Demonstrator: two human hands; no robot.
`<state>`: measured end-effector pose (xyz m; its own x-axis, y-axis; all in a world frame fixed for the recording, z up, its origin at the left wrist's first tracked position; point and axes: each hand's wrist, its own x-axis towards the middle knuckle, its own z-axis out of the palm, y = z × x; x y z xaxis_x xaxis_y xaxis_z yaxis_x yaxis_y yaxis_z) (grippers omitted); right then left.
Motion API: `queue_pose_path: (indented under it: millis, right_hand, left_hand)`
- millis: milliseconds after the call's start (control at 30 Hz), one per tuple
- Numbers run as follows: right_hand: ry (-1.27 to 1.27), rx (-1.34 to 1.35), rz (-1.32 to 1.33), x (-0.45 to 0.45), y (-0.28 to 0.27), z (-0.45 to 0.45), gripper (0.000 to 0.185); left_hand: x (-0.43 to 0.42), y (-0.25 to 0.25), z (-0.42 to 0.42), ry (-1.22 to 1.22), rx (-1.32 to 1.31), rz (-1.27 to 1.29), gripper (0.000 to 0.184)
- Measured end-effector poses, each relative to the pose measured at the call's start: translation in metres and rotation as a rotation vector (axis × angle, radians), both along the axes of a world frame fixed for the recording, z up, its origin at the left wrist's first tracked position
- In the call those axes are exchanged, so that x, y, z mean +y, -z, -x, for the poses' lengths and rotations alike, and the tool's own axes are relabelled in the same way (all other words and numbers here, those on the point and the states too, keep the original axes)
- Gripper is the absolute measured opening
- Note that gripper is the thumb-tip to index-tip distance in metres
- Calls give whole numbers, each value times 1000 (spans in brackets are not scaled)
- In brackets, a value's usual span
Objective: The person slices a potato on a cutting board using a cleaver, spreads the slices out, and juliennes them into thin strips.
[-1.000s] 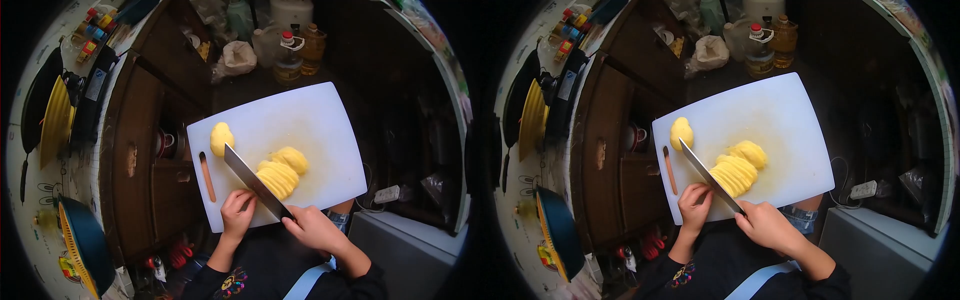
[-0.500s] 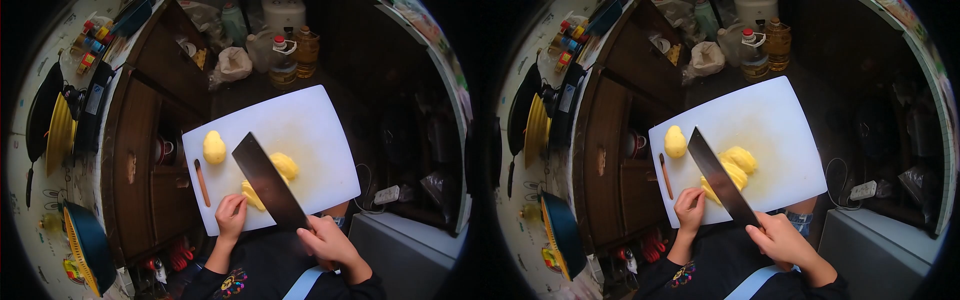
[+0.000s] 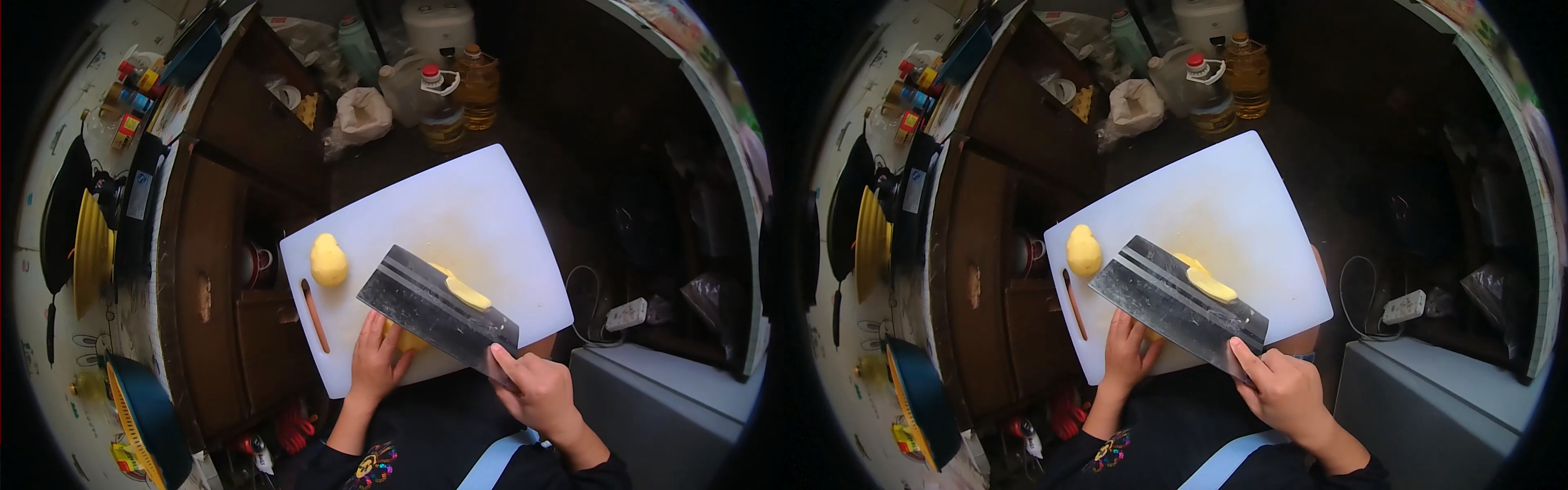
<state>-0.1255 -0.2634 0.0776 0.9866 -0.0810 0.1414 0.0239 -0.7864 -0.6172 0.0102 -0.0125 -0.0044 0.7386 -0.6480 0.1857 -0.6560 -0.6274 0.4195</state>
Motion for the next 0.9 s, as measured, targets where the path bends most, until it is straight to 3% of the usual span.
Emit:
queue_pose_path:
  millis: [33, 133, 200, 267, 300, 367, 500, 633, 900]
  right_hand:
    - [3, 5, 12, -1, 1, 1, 65]
    - [-15, 15, 106, -10, -2, 2, 65]
    - [-9, -20, 201, -17, -4, 2, 61]
    - [-6, -79, 273, -23, -2, 3, 52]
    - [-24, -84, 289, -24, 0, 3, 50]
    - [-63, -95, 317, -25, 3, 5, 45]
    - [-115, -70, 320, -17, 6, 11, 44]
    - [-121, -94, 316, -12, 3, 16, 47]
    - [-203, -95, 344, -9, 7, 16, 48]
  left_hand:
    - [1, -1, 1, -6, 50, 26, 60]
    - [16, -2, -3, -79, -185, 125, 54]
    - [17, -39, -21, -262, -290, 359, 43]
    - [16, -80, -43, -253, -212, 458, 34]
    - [7, -105, -53, -128, -159, 358, 26]
    - [-15, -124, -70, 184, -54, 186, 28]
    - [-66, -107, -76, 527, 67, 24, 28]
    - [-76, -97, -78, 580, 267, -47, 24]
    - [-66, -83, -72, 640, 209, -127, 20]
